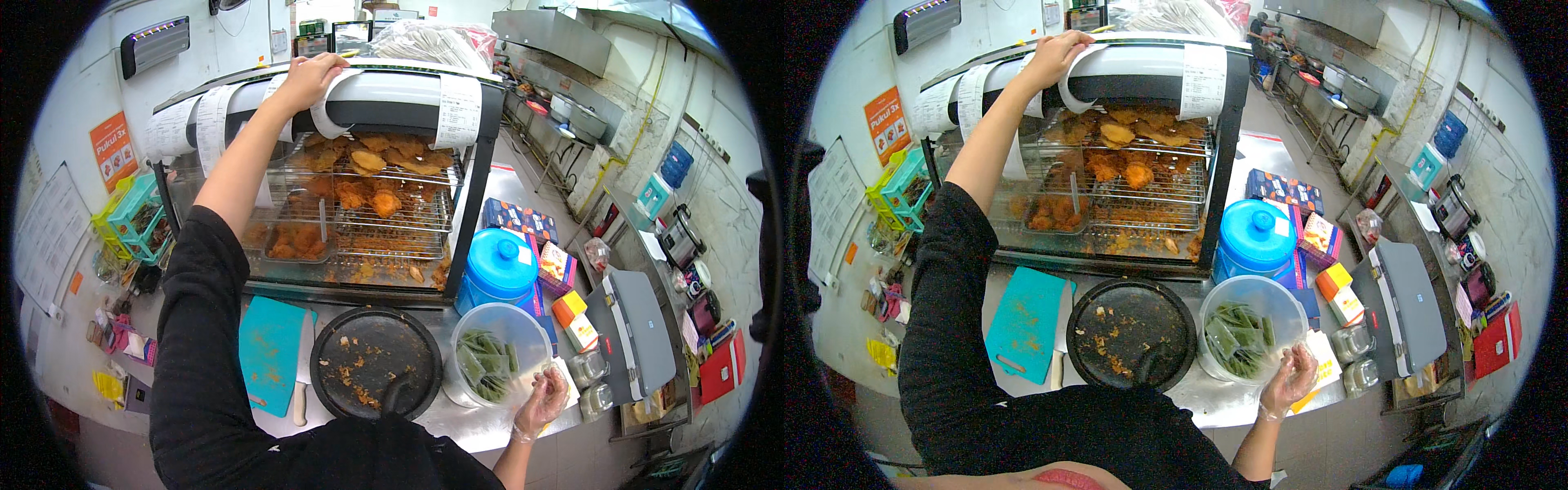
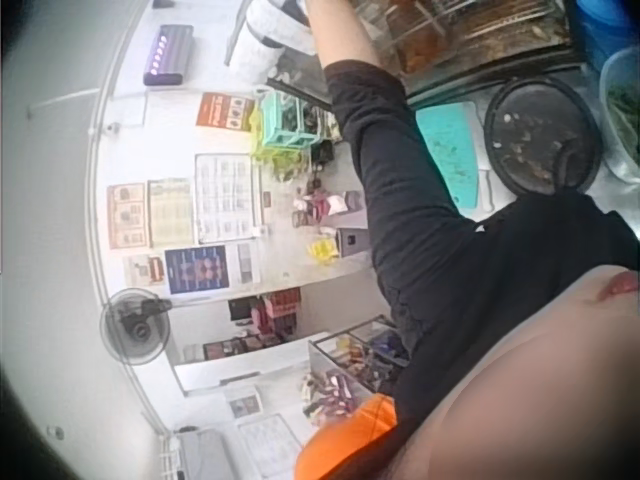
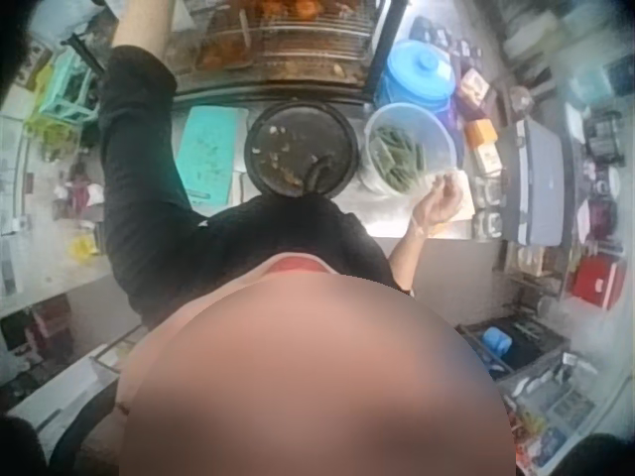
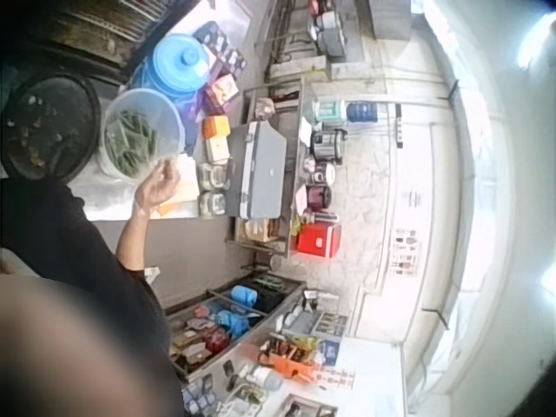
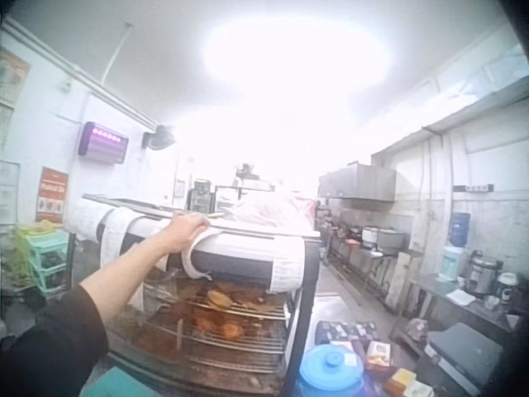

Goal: The person assembles food orders by placing fried items and rice into paper trays, adding sauce from a pouch, and handing the completed trays to a coworker. The person also handles receipts and organizes items on the counter.

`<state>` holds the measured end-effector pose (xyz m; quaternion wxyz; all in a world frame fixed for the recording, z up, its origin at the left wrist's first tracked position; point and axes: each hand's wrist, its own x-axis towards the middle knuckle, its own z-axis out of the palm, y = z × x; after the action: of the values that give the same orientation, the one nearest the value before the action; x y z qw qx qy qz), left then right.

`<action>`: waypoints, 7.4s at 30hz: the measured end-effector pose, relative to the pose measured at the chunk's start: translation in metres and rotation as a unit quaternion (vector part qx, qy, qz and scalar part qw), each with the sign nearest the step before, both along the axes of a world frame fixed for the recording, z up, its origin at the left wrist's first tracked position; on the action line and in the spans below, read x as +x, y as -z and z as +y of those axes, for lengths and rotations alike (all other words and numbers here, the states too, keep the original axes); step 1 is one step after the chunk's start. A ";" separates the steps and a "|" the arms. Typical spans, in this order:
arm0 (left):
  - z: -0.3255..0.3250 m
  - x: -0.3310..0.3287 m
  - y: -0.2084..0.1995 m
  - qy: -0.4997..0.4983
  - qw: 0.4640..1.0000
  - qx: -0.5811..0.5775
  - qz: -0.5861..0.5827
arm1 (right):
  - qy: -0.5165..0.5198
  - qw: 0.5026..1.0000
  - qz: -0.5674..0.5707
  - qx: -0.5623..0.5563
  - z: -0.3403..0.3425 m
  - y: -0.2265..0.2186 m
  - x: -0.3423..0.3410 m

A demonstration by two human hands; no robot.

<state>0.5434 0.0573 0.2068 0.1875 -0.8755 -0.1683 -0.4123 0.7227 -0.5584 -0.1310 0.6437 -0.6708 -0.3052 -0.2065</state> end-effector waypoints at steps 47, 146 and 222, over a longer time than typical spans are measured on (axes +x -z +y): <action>-0.090 -0.261 0.198 0.256 0.818 -0.460 -0.232 | -0.100 0.952 -0.289 -0.010 0.256 -0.162 -0.118; -0.240 -0.287 0.146 0.667 0.517 -0.524 -0.117 | 0.285 0.920 -0.253 -0.090 -0.004 -0.162 -0.161; -0.534 -0.181 0.377 -0.004 0.244 -0.943 -0.227 | -0.669 0.367 0.581 -0.283 0.053 0.020 -0.034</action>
<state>0.3628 -0.4770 -0.1705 -0.8159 -0.2964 -0.4762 -0.1403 0.6892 -0.5051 -0.1507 0.3618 -0.3438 -0.2449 0.8312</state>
